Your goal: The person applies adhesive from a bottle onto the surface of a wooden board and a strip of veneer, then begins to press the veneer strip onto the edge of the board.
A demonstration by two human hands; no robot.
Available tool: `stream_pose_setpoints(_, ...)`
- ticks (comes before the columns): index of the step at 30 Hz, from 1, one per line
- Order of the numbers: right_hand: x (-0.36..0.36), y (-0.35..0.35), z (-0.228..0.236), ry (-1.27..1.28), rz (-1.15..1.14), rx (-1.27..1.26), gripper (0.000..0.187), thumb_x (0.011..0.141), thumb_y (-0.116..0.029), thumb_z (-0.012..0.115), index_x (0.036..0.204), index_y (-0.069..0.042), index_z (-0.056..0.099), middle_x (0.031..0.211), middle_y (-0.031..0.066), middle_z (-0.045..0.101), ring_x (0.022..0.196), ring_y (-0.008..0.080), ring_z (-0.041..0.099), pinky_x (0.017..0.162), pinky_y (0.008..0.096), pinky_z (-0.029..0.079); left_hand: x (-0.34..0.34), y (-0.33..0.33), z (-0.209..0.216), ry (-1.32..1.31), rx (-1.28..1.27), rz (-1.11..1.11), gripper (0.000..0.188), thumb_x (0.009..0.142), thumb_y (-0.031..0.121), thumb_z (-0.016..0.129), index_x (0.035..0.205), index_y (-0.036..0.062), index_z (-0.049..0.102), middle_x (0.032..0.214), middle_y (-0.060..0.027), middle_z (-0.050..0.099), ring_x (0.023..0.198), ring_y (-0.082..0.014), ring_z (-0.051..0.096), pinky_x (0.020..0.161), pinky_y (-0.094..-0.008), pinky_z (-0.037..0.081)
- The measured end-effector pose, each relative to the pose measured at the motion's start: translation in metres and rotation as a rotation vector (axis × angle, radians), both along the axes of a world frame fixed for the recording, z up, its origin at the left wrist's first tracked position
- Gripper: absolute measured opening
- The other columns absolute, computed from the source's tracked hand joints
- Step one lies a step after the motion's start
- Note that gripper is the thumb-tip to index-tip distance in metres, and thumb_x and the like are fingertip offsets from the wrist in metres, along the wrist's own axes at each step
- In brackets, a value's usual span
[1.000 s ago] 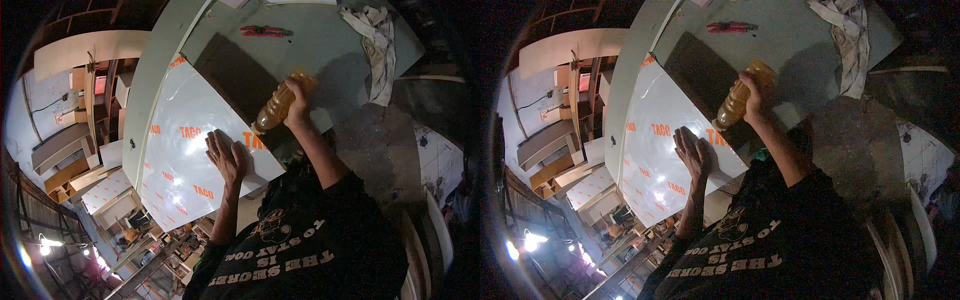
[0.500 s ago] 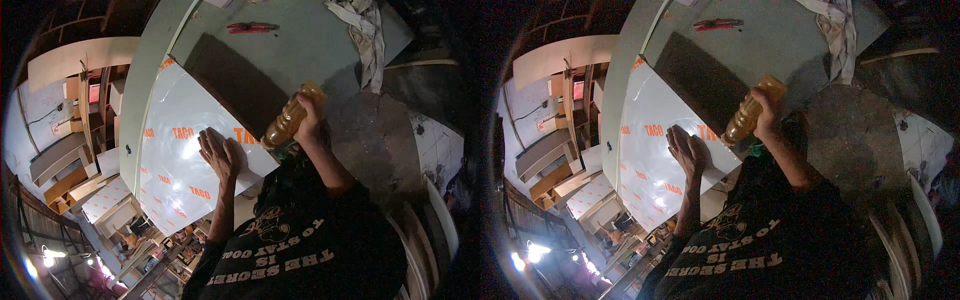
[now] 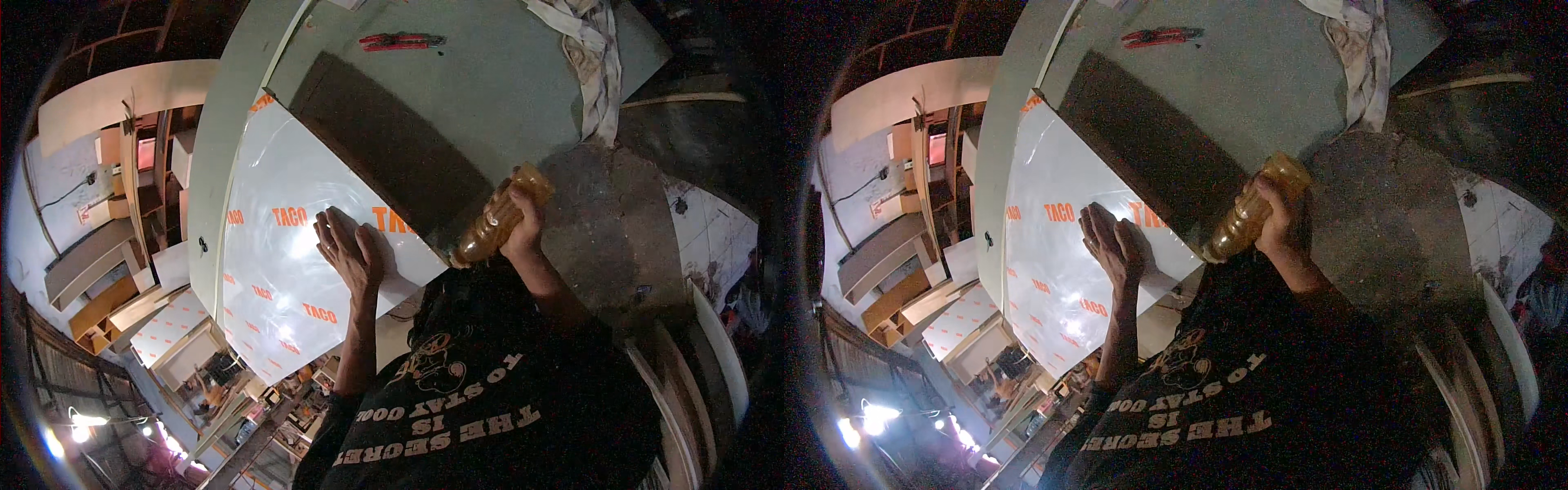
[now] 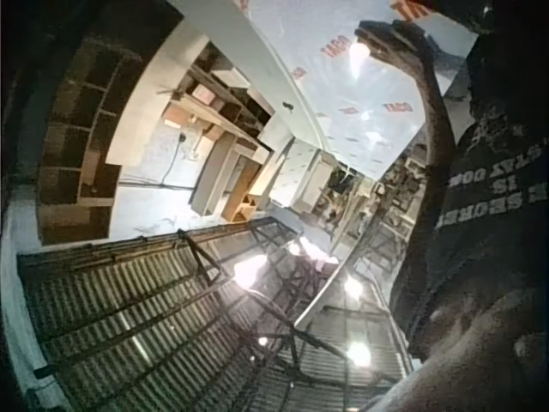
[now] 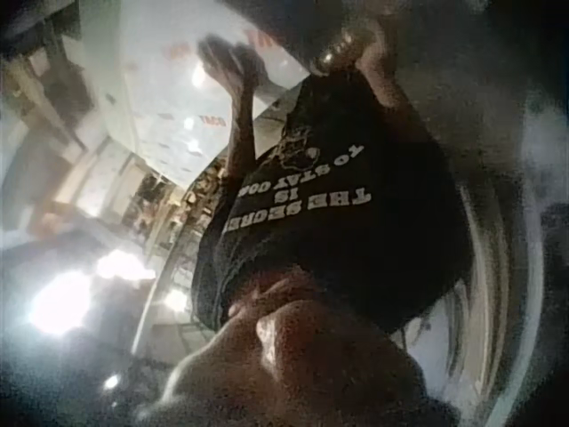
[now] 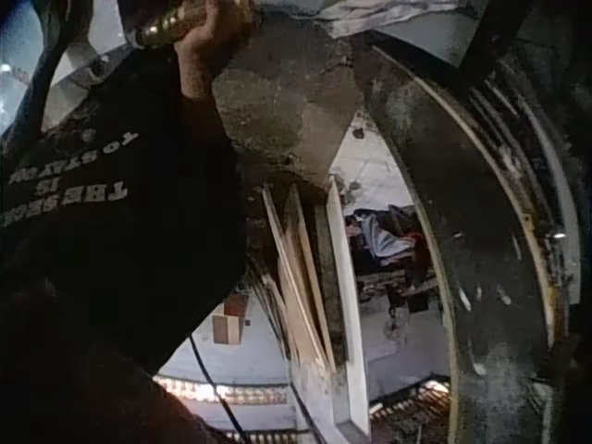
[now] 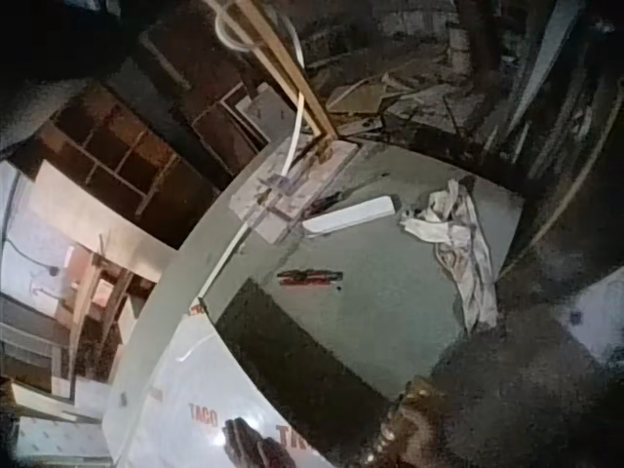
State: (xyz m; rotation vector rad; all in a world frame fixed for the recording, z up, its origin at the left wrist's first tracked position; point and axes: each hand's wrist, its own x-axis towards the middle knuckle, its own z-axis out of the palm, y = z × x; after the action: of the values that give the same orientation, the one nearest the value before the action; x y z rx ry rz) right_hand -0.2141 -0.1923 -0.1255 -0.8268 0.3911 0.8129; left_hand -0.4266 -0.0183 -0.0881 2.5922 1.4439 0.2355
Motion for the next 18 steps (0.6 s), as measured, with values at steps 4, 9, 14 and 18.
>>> stream_pose_setpoints(4,-0.004,0.006,-0.042,-0.655,0.173,-0.292,0.033,0.086,-0.026,0.064,0.113,-0.01,0.054,0.092,0.0061,0.056,0.08,0.0201,0.06,0.07,0.0377,0.054,0.007,0.001,0.003,-0.033,-0.005,-0.011,0.063,0.1,0.037,0.044,0.15,0.0,0.033,0.156,-0.0262,0.027,0.145,-0.043,0.023,0.117,-0.0537,0.017)
stream_pose_setpoints(9,-0.003,-0.001,-0.007,0.079,-0.003,0.044,0.03,0.087,-0.026,0.064,0.111,-0.01,0.054,0.098,0.0061,0.057,0.088,0.0206,0.06,0.072,0.037,0.053,-0.001,0.002,-0.001,-0.027,0.001,-0.026,0.065,0.099,0.035,0.045,0.151,0.0005,0.031,0.156,-0.0271,0.026,0.145,-0.0441,0.022,0.116,-0.0575,0.014)
stream_pose_setpoints(14,0.004,0.003,-0.012,-0.117,-0.033,-0.01,0.03,0.089,-0.027,0.064,0.112,-0.011,0.054,0.089,0.0062,0.058,0.08,0.0205,0.062,0.071,0.0366,0.053,0.003,0.001,0.001,-0.035,-0.037,0.005,0.066,0.098,0.037,0.045,0.152,-0.0001,0.03,0.156,-0.0274,0.024,0.145,-0.0443,0.02,0.116,-0.0591,0.012)
stream_pose_setpoints(18,-0.001,0.01,0.001,0.019,-0.002,0.067,0.035,0.089,-0.026,0.063,0.117,-0.01,0.052,0.089,0.0073,0.058,0.08,0.0203,0.062,0.07,0.0365,0.053,0.001,0.003,-0.002,-0.035,-0.027,-0.018,0.066,0.098,0.037,0.045,0.151,-0.0003,0.03,0.156,-0.0277,0.024,0.145,-0.0445,0.02,0.116,-0.0586,0.012)
